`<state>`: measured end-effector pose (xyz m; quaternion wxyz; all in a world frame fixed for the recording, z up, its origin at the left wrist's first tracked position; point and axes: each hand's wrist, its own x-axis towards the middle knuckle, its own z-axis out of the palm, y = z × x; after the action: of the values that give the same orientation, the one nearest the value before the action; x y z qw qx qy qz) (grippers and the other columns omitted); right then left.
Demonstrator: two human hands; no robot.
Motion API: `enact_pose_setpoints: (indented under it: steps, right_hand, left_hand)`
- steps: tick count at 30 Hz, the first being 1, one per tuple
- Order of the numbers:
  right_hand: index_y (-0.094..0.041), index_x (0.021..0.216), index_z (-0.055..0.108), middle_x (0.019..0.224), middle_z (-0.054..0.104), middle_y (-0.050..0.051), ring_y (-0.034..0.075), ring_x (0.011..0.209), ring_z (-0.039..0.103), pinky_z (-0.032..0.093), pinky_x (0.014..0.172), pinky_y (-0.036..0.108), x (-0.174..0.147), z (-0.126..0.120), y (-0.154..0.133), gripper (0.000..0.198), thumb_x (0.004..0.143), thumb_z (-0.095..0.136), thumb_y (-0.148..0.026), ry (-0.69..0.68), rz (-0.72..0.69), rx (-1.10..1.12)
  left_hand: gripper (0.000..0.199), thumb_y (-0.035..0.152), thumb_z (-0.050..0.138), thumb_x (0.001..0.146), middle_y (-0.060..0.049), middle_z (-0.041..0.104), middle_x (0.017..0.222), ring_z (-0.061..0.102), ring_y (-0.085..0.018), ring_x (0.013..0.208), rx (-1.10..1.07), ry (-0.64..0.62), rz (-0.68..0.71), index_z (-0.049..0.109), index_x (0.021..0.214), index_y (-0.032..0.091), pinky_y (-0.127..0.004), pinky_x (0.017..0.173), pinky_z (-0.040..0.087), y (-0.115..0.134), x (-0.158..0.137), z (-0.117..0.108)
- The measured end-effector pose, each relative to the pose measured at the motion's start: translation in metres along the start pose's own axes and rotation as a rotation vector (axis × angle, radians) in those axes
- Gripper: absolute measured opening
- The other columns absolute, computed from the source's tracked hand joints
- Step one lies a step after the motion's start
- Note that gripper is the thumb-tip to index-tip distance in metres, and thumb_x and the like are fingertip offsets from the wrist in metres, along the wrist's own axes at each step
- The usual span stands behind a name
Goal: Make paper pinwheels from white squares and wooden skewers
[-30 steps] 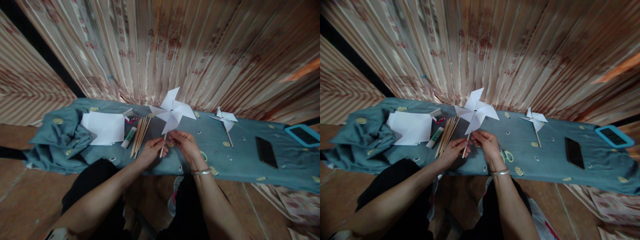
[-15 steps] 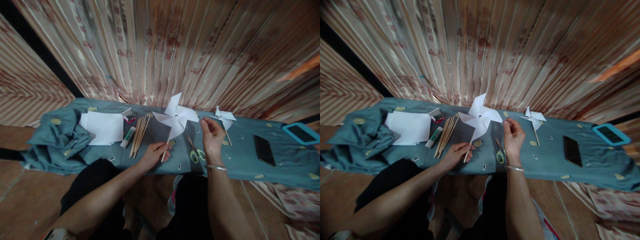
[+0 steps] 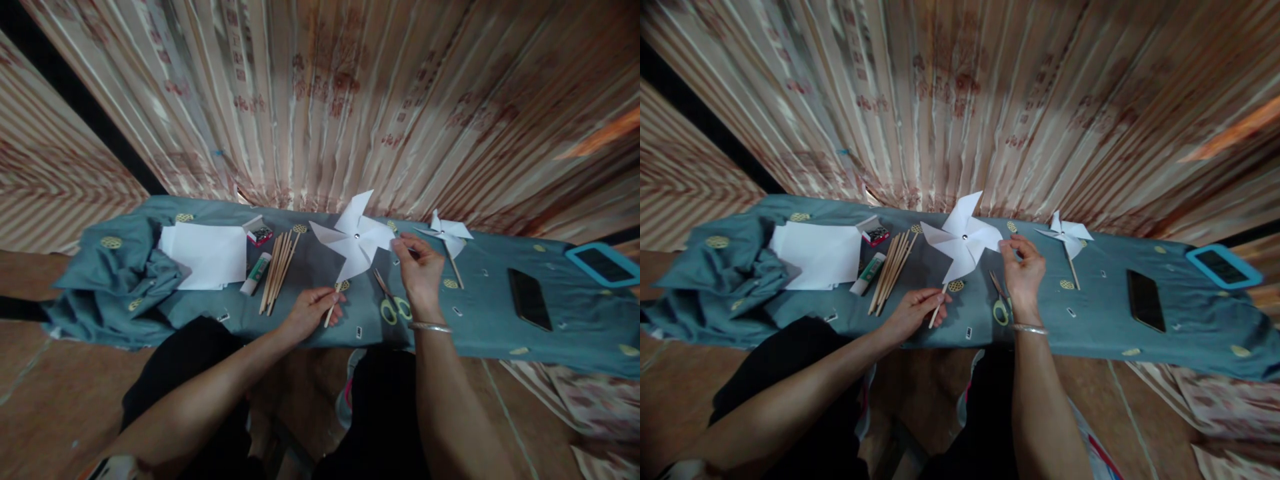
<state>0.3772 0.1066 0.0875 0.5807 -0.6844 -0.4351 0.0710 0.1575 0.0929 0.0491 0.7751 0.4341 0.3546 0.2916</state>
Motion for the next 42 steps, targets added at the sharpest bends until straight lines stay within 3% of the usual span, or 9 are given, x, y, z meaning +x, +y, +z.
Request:
enact_pose_setpoints:
  steps: [7,12,32,42]
  right_hand:
    - [-0.020,0.067,0.073,0.092,0.072,0.002,0.020,0.090,0.063,0.045,0.086,0.035,-0.009,0.006,-0.005,0.013,0.067,0.072,-0.033,-0.040,0.134,0.169]
    - [-0.021,0.064,0.072,0.089,0.071,0.001,0.015,0.075,0.061,0.046,0.071,0.029,-0.019,0.013,-0.018,0.011,0.064,0.074,-0.031,-0.076,0.271,0.318]
    - [-0.021,0.054,0.068,0.057,0.061,-0.004,0.010,0.057,0.049,0.039,0.061,0.025,-0.042,0.029,-0.035,0.024,0.056,0.083,-0.039,-0.333,0.467,0.493]
    - [-0.021,0.050,0.062,0.053,0.056,-0.005,0.009,0.053,0.046,0.037,0.056,0.025,-0.050,0.032,-0.038,0.029,0.056,0.084,-0.040,-0.420,0.533,0.588]
  left_hand:
    - [0.039,0.051,0.070,0.071,0.001,0.061,0.057,0.052,-0.008,0.046,0.001,0.038,0.000,0.066,0.080,0.013,-0.022,0.049,0.041,0.003,0.002,-0.002]
    - [0.036,0.048,0.070,0.072,0.001,0.061,0.057,0.052,-0.008,0.046,0.004,0.061,0.014,0.066,0.080,0.013,-0.022,0.050,0.041,0.007,0.002,-0.003]
    - [0.039,0.050,0.071,0.069,0.001,0.061,0.057,0.053,-0.009,0.047,-0.001,0.115,0.049,0.066,0.080,0.013,-0.022,0.050,0.043,0.014,0.004,-0.004]
    - [0.036,0.048,0.070,0.071,0.001,0.060,0.057,0.052,-0.009,0.047,0.004,0.115,0.046,0.066,0.080,0.013,-0.022,0.051,0.043,0.015,0.004,-0.004]
